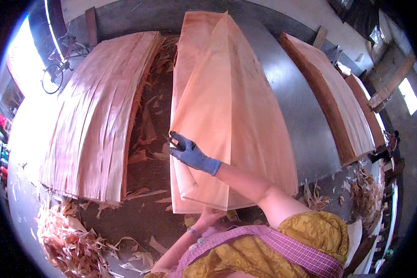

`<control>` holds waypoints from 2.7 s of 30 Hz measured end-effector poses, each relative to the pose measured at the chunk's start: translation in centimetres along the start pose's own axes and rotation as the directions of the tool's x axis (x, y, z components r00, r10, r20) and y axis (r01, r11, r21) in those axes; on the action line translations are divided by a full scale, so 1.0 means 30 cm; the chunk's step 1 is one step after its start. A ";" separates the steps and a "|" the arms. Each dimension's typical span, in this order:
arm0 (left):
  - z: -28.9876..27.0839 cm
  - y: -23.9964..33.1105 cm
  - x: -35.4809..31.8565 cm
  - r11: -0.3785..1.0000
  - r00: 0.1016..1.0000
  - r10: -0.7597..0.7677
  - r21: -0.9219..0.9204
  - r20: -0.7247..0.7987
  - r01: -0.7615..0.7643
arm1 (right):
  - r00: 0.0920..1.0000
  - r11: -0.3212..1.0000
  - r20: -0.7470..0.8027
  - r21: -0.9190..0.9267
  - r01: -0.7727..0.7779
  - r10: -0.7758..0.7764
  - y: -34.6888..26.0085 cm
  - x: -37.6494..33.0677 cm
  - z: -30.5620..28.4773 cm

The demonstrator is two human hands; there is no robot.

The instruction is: The person handles large sheets of thin wood veneer, lifting them from stacks, placing them on tables, and using a marking pen and a small handheld tool to prepare them.

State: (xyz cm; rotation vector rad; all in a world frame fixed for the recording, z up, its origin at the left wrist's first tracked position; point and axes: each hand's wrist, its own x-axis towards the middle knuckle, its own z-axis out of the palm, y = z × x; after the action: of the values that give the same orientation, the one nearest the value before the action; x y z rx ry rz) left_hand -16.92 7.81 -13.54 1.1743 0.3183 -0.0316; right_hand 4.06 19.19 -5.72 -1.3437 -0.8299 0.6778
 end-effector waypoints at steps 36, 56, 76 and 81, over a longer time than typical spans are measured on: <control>0.557 -0.157 -0.500 0.637 0.581 -0.153 -0.529 -0.800 -0.561 | 0.624 0.901 -0.683 0.425 -0.085 0.381 -0.495 -1.908 -1.717; 0.618 -0.217 0.402 0.876 0.646 0.036 -0.287 -0.763 -0.388 | 0.728 0.901 -0.563 0.396 -0.179 0.392 -0.102 -1.554 -2.334; 0.975 -0.447 0.814 0.836 0.378 -0.269 -0.410 -0.886 -0.365 | 0.607 0.709 -0.743 -0.263 -0.654 0.284 0.089 -1.957 -2.831; 0.719 -0.525 0.619 0.888 0.338 -0.117 -0.251 -0.934 -0.386 | 0.747 0.468 -0.651 -0.706 -0.531 -0.134 0.112 -2.163 -2.409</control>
State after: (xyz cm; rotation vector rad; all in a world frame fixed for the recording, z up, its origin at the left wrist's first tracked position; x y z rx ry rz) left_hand 2.77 -15.37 -25.09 0.6148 1.2120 0.9081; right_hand 28.34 -73.92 -19.34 -2.4900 -0.3884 -0.1638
